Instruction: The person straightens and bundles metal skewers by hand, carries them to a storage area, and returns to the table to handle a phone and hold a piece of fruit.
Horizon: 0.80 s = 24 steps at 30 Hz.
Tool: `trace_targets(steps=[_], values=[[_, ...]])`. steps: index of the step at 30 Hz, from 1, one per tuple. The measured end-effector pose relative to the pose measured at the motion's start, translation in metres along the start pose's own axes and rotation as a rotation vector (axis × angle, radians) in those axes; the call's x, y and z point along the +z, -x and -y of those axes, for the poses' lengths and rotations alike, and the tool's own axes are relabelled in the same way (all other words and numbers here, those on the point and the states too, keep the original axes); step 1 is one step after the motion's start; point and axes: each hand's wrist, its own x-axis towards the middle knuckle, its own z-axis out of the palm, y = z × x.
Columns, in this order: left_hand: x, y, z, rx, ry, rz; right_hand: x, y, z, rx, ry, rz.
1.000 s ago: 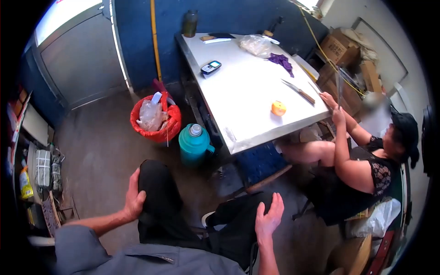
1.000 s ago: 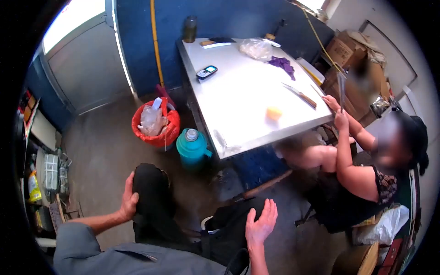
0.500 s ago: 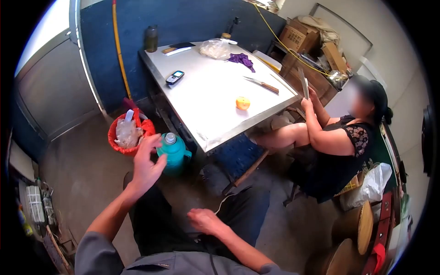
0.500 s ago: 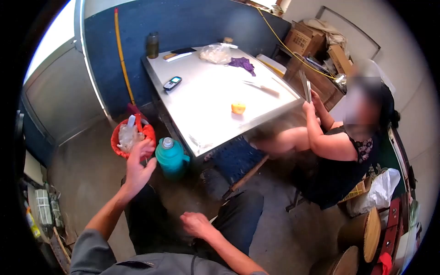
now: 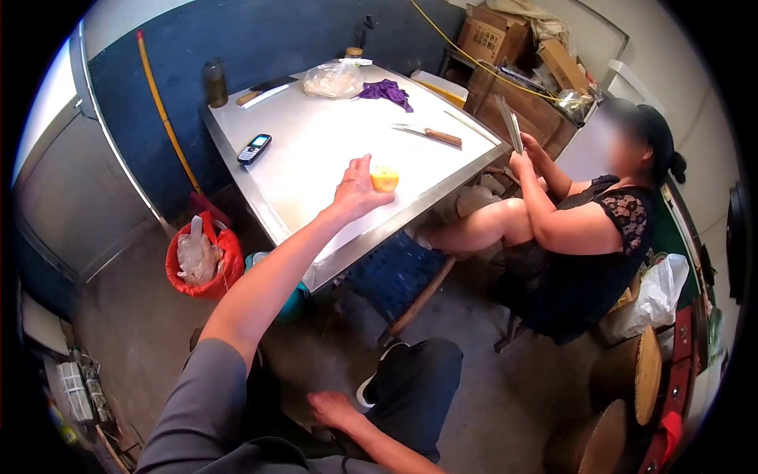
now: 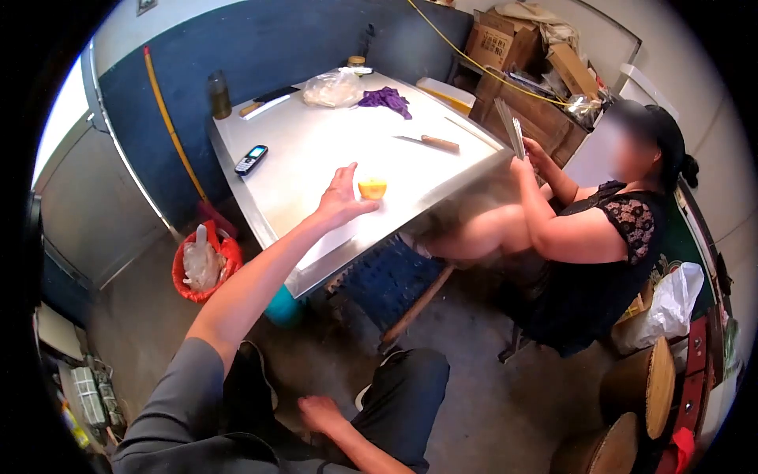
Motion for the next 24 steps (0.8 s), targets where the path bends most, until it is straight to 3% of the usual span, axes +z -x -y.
trace_targets(steps=[13, 16, 18, 20, 22, 24], values=[[0.025, -0.024, 0.011, 0.064, -0.007, 0.02, 0.011, 0.004, -0.001, 0.002, -0.024, -0.067], [0.012, -0.012, 0.004, 0.024, 0.229, -0.048, 0.005, 0.004, 0.001, -0.001, -0.028, -0.064], [-0.015, 0.007, -0.01, -0.126, 0.745, 0.126, 0.004, 0.002, 0.001, -0.007, -0.036, -0.059], [-0.035, 0.024, -0.011, -0.124, 0.844, 0.205, 0.012, -0.002, -0.005, -0.01, -0.065, -0.025], [-0.061, 0.052, -0.019, -0.039, 1.299, 0.389, 0.001, 0.002, -0.002, -0.036, -0.048, -0.013], [-0.081, 0.075, -0.025, 0.025, 1.321, 0.46, -0.005, 0.004, 0.001, -0.065, -0.03, 0.003]])
